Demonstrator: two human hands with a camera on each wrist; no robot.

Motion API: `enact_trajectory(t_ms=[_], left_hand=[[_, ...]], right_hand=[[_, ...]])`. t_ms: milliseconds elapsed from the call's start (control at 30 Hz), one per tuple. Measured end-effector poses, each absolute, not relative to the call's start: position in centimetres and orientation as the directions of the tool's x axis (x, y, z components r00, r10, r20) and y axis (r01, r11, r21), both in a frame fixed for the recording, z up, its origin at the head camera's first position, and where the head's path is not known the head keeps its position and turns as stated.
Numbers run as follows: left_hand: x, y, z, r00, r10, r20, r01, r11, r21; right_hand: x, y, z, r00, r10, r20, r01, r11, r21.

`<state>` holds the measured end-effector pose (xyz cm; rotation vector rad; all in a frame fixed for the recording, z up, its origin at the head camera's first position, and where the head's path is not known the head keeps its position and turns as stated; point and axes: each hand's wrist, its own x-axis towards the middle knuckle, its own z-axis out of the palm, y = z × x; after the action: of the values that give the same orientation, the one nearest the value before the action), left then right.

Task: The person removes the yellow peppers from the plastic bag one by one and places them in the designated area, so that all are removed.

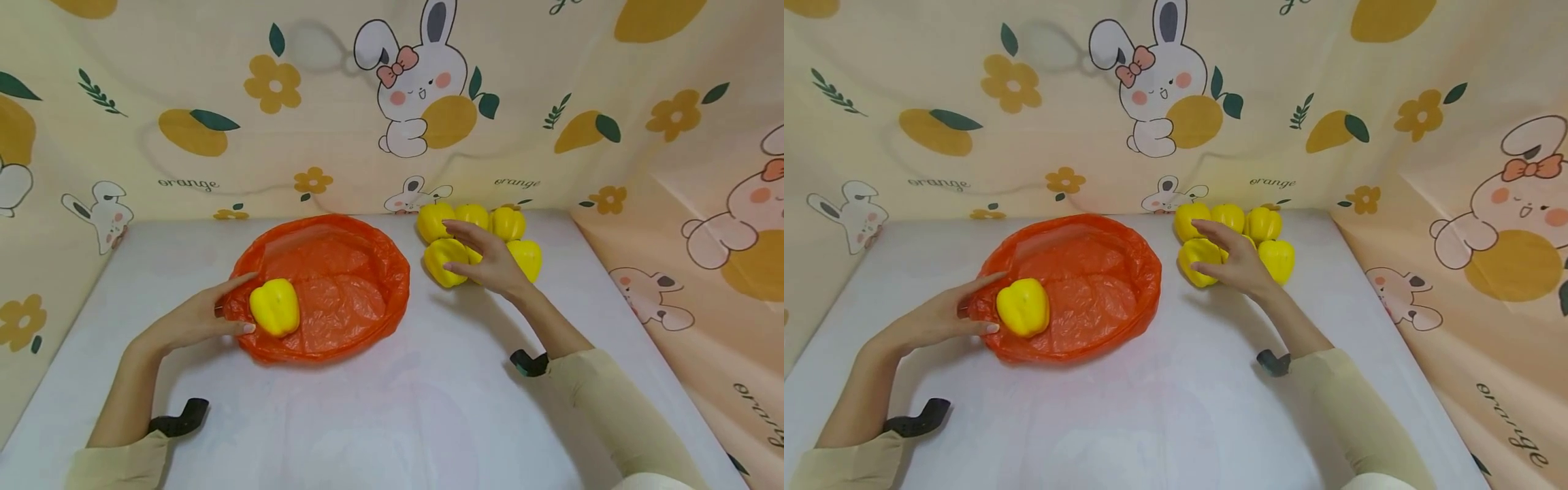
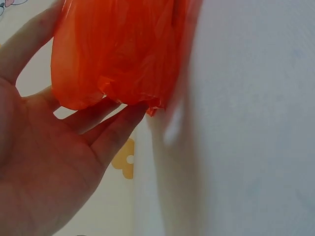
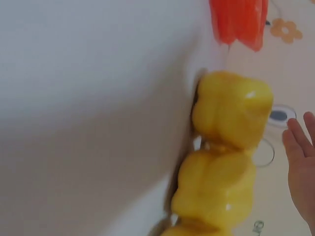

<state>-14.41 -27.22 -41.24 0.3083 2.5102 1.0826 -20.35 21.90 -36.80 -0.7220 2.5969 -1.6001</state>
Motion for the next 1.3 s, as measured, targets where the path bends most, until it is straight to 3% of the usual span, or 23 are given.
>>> enact_trajectory(t_ms=[567, 700, 1300], left_hand=[[-14.2, -27.0, -40.8, -0.898, 0.359, -0.253, 0.065, 0.677, 0.733], [-14.1, -26.8, -41.1, -0.895, 0.364, -0.259, 0.054, 0.663, 0.746], [-14.2, -27.2, -41.3, -0.901, 0.354, -0.250, 0.053, 0.662, 0.748]], right_hand=[[-21.4, 15.3, -38.3, -0.779, -0.570, 0.260, -0.461, 0.239, -0.855], [-21.9, 14.1, -40.2, -0.751, -0.609, 0.254, -0.479, 0.239, -0.845], [-21.6, 6.2, -40.9, -0.660, -0.734, 0.162, -0.512, 0.281, -0.812]])
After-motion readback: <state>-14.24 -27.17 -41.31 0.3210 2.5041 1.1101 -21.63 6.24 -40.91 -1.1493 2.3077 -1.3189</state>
